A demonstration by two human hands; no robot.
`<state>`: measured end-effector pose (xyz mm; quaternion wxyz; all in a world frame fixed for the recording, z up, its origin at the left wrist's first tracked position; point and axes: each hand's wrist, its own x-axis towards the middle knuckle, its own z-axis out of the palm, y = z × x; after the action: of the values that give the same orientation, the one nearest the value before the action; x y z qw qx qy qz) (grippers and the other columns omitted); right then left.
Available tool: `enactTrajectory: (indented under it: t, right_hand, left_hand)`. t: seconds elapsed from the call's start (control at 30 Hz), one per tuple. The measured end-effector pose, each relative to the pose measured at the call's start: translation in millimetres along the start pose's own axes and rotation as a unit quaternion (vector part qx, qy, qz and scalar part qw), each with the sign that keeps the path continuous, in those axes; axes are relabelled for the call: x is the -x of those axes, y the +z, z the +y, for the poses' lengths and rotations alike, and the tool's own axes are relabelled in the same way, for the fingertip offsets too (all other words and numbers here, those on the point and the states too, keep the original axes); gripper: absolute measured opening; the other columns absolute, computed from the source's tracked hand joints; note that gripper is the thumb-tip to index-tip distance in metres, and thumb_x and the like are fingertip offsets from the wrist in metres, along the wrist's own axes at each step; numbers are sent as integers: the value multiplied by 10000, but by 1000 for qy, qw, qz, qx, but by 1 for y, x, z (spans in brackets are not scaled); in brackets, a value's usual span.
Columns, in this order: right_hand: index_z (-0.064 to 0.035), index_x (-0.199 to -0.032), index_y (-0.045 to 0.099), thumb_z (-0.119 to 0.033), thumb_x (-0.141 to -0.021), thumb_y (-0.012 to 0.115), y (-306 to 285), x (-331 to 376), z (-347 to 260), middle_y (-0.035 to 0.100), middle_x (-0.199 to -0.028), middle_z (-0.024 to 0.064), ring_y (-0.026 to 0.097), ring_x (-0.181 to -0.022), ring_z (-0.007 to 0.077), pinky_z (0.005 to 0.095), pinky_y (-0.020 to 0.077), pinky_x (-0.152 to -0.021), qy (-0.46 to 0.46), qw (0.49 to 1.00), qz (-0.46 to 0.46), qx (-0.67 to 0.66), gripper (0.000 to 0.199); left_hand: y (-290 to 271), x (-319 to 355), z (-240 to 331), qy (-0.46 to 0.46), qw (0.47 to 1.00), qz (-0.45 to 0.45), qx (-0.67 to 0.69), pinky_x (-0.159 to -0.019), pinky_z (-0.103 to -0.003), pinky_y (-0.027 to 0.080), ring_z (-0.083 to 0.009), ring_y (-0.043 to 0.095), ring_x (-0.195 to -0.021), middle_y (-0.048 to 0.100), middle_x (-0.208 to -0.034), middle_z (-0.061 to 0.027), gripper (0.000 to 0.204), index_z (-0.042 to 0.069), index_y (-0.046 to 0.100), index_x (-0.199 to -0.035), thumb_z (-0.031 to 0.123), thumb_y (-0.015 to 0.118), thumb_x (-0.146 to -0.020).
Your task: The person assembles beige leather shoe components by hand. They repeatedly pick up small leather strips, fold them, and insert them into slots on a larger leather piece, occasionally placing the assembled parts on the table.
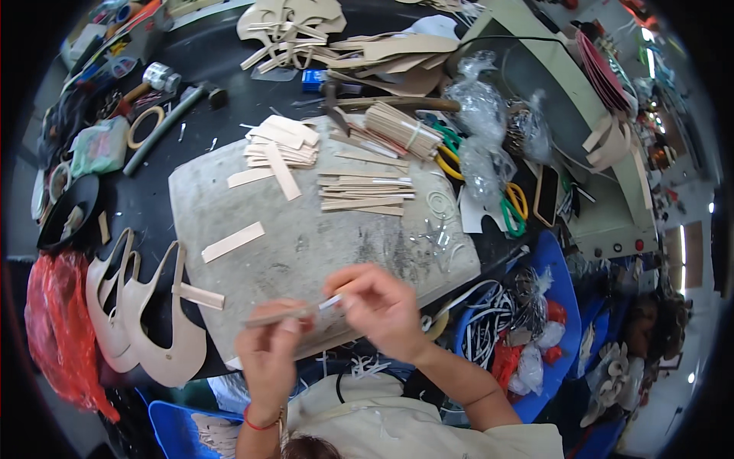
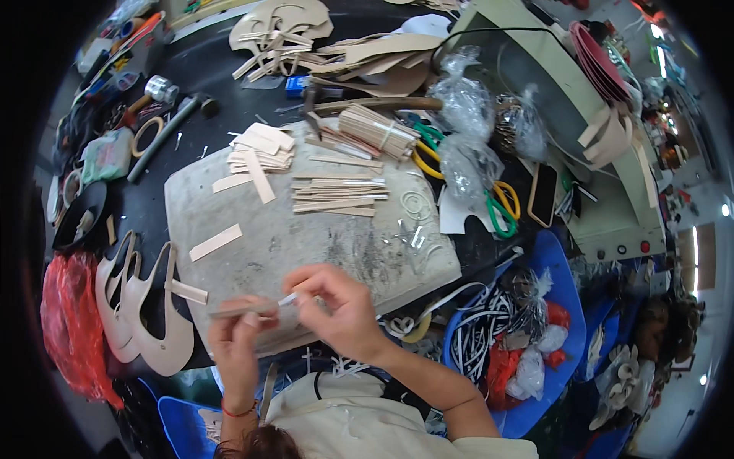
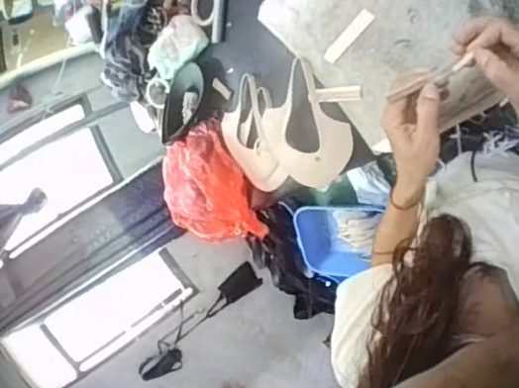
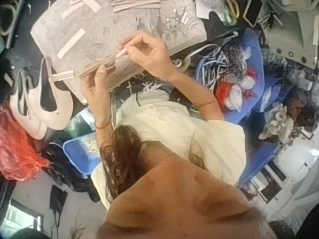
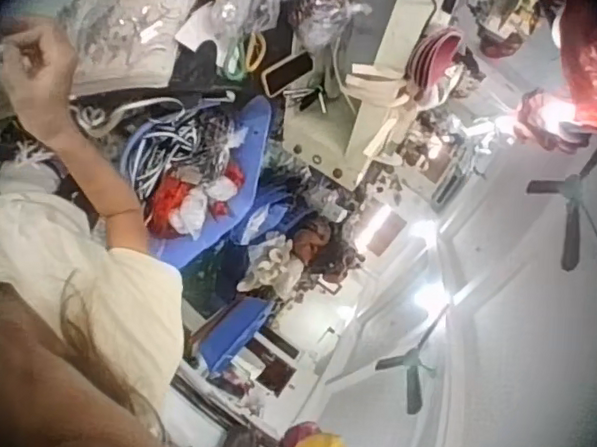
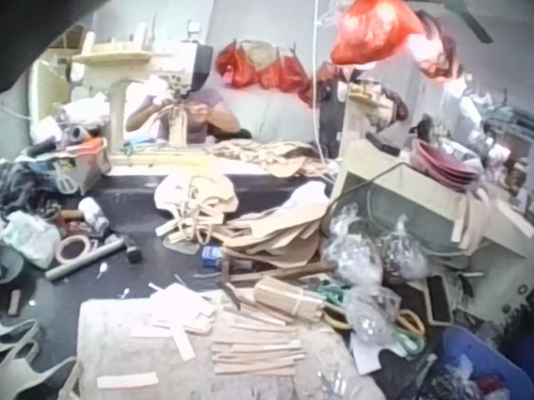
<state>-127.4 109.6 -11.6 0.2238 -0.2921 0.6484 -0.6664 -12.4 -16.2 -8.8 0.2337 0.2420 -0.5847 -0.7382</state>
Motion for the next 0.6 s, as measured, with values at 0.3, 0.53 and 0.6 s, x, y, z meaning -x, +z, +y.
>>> enactTrajectory:
  t: [0.3,0.53,0.6]
  right_hand:
    - [10,-952,610,-22,-784,638,-106,38,-23,652,-875,126,637,-744,255,312,507,-686,38,920,21,388,173]
    - [15,-984,595,-71,-819,665,-101,20,-5,650,-796,117,626,-674,202,312,491,-630,167,910,154,346,198]
    - [20,-989,605,-52,-821,658,-102,22,4,635,-753,87,592,-654,146,278,479,-620,124,907,155,372,190]
  left_hand:
    - [-22,-14,12,6,998,68,8,-774,-346,577,-233,655,-899,609,-982,-135,173,-30,538,-1033,90,466,-932]
    - [-4,-7,4,-17,1000,2,23,-798,-353,572,-227,650,-881,606,-987,-144,162,-52,545,-1032,50,481,-924]
    - [-5,-5,0,-23,1000,1,17,-803,-350,570,-223,648,-882,606,-989,-142,164,-55,550,-1032,51,481,-926]
